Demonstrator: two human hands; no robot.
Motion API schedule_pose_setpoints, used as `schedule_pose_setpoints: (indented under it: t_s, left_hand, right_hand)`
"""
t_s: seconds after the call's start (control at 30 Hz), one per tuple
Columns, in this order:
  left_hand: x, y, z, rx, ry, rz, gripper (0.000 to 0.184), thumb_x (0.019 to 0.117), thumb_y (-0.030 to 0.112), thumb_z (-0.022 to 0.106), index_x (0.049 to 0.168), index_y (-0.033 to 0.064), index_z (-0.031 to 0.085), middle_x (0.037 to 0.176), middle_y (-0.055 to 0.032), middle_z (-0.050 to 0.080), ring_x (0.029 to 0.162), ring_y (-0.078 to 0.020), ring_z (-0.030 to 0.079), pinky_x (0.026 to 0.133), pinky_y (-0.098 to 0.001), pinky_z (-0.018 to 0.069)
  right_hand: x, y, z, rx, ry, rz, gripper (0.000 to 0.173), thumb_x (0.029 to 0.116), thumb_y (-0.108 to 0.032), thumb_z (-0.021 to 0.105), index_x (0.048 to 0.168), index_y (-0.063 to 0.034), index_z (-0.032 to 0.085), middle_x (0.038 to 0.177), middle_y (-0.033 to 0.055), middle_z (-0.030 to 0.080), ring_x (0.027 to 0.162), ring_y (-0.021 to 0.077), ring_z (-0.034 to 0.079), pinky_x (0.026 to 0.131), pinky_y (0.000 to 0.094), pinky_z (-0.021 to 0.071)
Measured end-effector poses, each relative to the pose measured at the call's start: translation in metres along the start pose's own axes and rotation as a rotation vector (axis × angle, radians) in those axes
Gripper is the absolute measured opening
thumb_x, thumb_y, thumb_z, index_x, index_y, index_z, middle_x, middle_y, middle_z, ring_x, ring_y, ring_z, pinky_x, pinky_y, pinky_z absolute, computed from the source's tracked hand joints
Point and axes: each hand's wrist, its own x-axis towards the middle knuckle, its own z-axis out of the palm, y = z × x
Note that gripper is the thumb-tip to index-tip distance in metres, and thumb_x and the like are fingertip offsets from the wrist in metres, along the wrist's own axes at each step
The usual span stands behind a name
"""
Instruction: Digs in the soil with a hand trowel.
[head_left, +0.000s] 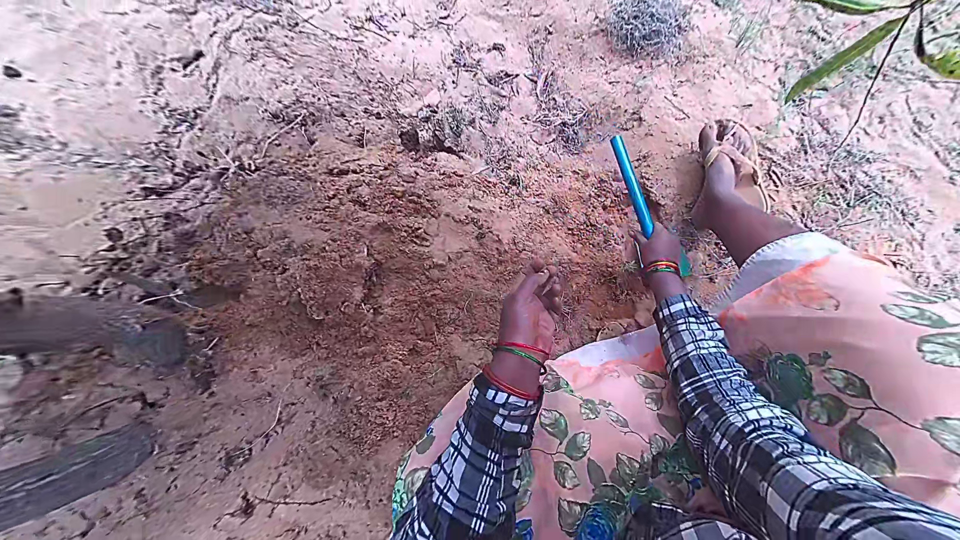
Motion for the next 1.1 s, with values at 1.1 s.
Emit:
schedule_pose_setpoints:
  t_s: [1.1]
  left_hand:
    - [0.003,-0.018,0.007,0.052,0.004,-0.136,0.016,0.1061,0.009,0.047,0.117,0.0073,0.059,0.094,-0.0063,0.064,0.063,-0.0096,0.058,0.056,-0.0199,0.0491]
  right_hand:
    - [0.040,0.027,0.055,0.262,0.009,-0.239,0.047,0.1029,-0.034,0.065,0.124,0.0081,0.063,0.111,0.0345,0.067,0.105,0.0518,0.065,0.094,0.0698,0.0469]
